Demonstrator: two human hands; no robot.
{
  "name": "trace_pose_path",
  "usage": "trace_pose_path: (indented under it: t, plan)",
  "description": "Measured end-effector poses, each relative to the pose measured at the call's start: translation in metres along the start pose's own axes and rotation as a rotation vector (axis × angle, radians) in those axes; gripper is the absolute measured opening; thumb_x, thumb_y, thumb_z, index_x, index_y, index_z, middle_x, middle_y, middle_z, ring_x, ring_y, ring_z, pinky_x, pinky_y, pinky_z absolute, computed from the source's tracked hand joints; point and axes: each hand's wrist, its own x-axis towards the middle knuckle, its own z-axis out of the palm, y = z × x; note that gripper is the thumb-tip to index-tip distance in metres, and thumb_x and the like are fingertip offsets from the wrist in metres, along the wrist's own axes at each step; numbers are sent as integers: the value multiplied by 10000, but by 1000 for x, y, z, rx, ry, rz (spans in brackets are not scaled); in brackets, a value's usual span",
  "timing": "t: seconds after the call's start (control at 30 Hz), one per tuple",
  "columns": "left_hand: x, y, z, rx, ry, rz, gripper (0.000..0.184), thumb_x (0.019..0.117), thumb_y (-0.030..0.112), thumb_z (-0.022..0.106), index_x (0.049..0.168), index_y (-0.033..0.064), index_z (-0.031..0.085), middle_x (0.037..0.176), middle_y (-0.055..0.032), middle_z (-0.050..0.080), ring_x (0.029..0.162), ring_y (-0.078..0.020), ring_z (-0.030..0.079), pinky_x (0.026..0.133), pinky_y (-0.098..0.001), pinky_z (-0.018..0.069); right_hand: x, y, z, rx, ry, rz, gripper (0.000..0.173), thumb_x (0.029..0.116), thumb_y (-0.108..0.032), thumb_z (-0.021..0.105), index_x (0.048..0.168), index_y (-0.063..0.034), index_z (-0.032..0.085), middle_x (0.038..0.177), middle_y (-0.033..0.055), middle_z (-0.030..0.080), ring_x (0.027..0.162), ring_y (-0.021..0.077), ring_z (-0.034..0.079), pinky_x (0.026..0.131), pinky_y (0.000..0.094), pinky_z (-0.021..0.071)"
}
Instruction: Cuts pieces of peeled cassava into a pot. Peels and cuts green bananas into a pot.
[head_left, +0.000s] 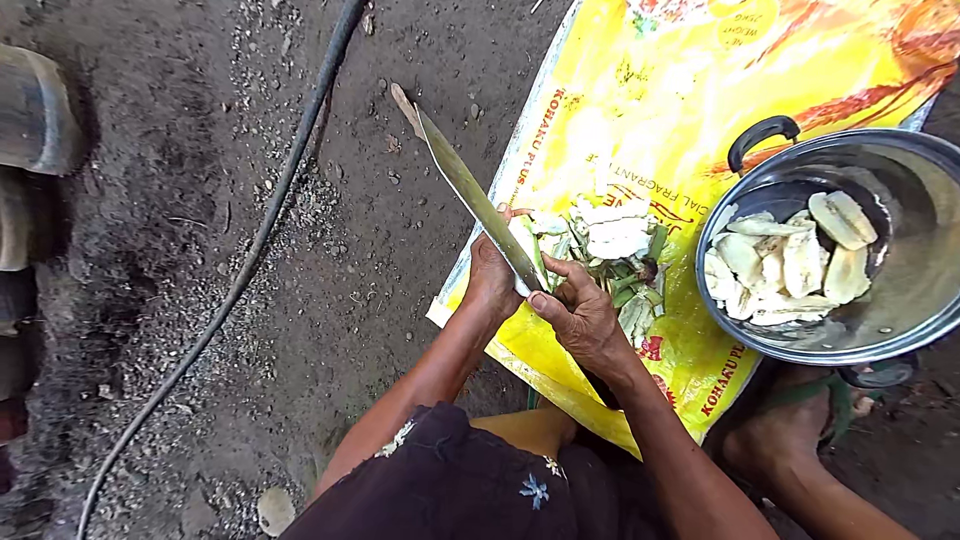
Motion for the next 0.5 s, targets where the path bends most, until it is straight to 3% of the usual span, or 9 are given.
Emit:
trace_pose_path:
  t: [0.17,0.23,0.33,0.5]
  plan:
    - [-4,-9,2,-38,24,-60,486,1125,373,195,1009,144,608,792,4,665,712,-76,666,648,-237,574,3,4,2,94,88,58,395,934,-294,705,1262,-103,596,625,-61,534,456,11,448,456,185,426]
    - [-3,-11,4,-46,38,-45,483,1126,358,202,1010,132,614,795,0,664,728,-80,667,665,-241,573,3,3,0,101,79,79,442,926,-297,715,1304,-116,577,629,-54,530,465,21,462,464,194,437]
    - [-4,-10,4,27,11,2,501,1130,341,191,1050,113,630,816,1,688,753,-78,685,686,-245,588,4,1,-3,75,49,76,627,939,-333,698,1492,-126,487,642,-38,511,482,38,454,473,211,440]
    - [-3,-10,7,39,18,18,474,1130,310,218,1034,108,636,807,-1,690,752,-76,687,689,-244,589,3,-2,-7,91,38,63,573,962,-307,679,1475,-109,520,657,-38,528,480,32,451,470,198,437]
